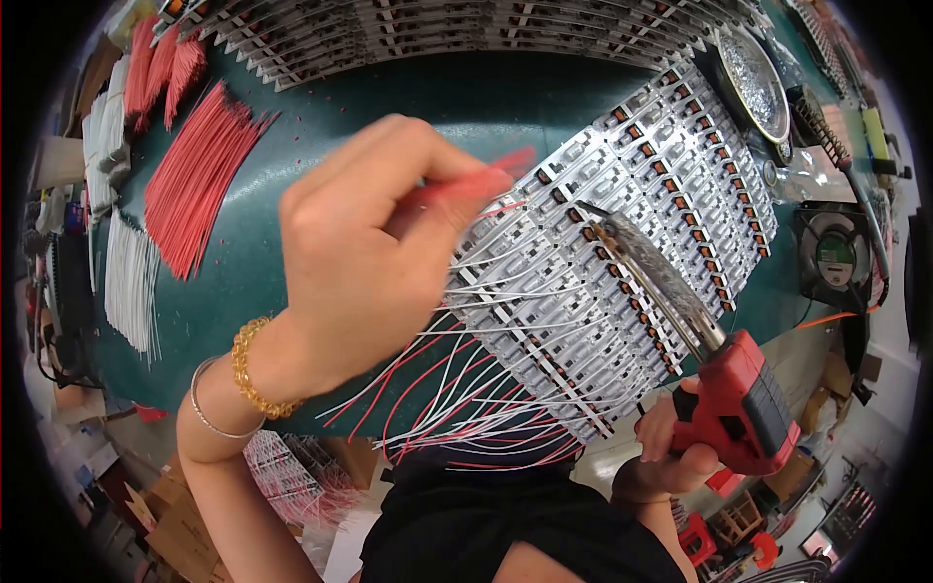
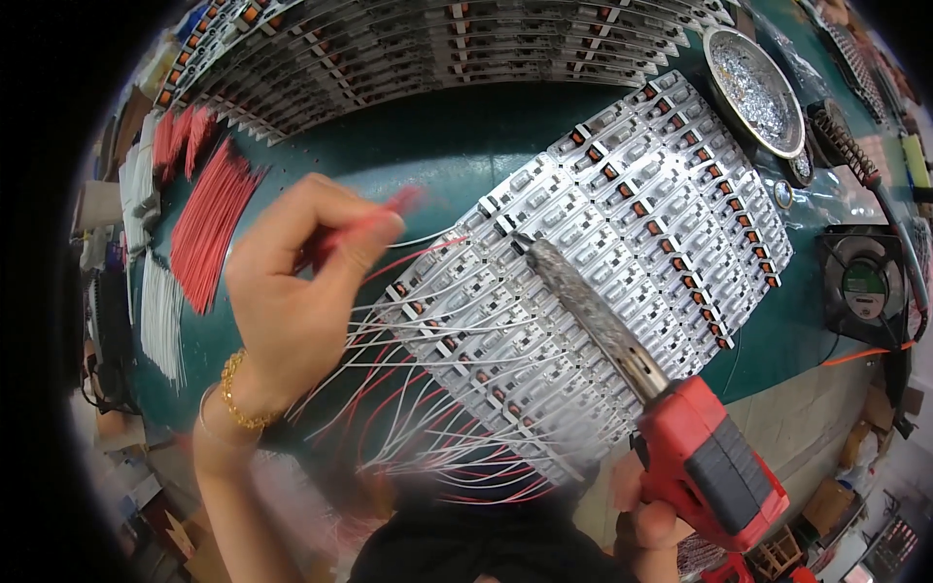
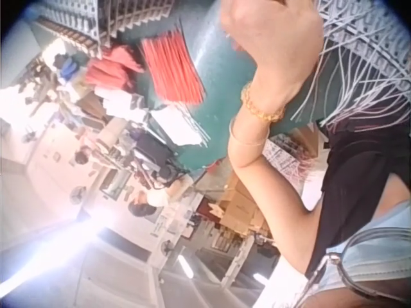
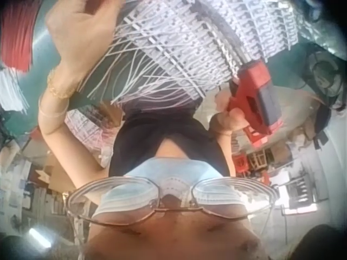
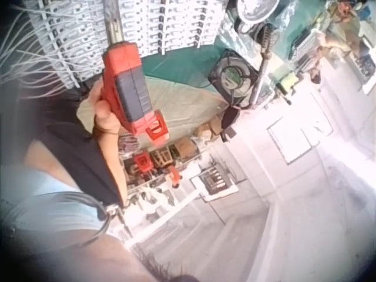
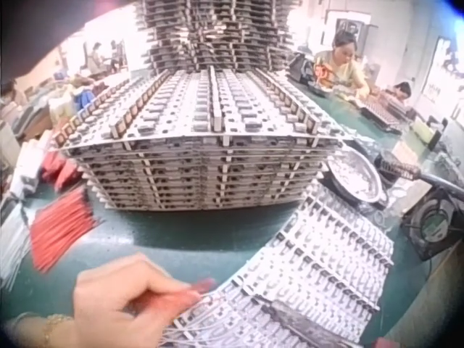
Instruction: The person solders red and white wires onto an array of circuit boards using a soldering iron, picking up and positioning the wires by hand.
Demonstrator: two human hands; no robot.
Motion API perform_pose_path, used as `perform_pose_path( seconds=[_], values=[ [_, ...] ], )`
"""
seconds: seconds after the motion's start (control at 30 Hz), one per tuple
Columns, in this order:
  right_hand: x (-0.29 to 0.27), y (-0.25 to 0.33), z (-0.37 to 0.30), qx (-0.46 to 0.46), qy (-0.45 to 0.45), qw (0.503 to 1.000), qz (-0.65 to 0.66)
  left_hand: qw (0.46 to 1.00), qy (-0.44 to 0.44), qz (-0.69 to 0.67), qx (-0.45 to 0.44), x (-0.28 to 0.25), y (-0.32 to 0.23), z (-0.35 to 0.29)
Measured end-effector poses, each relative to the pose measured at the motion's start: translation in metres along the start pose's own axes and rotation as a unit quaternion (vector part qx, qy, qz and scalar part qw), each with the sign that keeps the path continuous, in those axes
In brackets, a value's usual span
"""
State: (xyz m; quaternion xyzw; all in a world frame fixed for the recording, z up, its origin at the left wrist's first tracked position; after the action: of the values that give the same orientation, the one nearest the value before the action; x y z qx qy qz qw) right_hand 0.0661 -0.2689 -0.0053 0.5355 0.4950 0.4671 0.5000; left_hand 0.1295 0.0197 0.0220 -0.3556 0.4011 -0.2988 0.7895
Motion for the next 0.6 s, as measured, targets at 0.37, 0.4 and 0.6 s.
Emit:
perform_pose_path(
  seconds=[0.37, 0.4, 0.6],
  values=[
    [-0.006, -0.001, -0.009, 0.004, 0.0, 0.999, -0.042, 0.992, 0.112, 0.056, -0.01, 0.032, 0.001, -0.022],
    [-0.005, -0.004, -0.008, 0.023, 0.014, 0.999, -0.025, 0.993, 0.103, 0.052, -0.002, 0.033, 0.003, -0.023],
    [-0.005, -0.009, -0.007, 0.029, 0.03, 0.999, -0.026, 0.994, 0.091, 0.057, 0.026, 0.034, 0.002, -0.023]
  ],
)
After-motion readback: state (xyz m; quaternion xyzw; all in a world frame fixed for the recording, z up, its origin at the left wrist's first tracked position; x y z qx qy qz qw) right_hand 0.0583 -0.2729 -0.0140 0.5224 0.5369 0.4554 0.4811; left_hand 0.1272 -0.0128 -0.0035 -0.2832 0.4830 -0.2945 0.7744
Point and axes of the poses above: each hand's wrist, its own z-axis towards the middle knuckle, its own x-axis out of the palm, y = z × x, the point moved 5 cm from there along z, towards the middle knuckle, and after that the axes turned 9 degrees about -y, right-handed, at the moved point
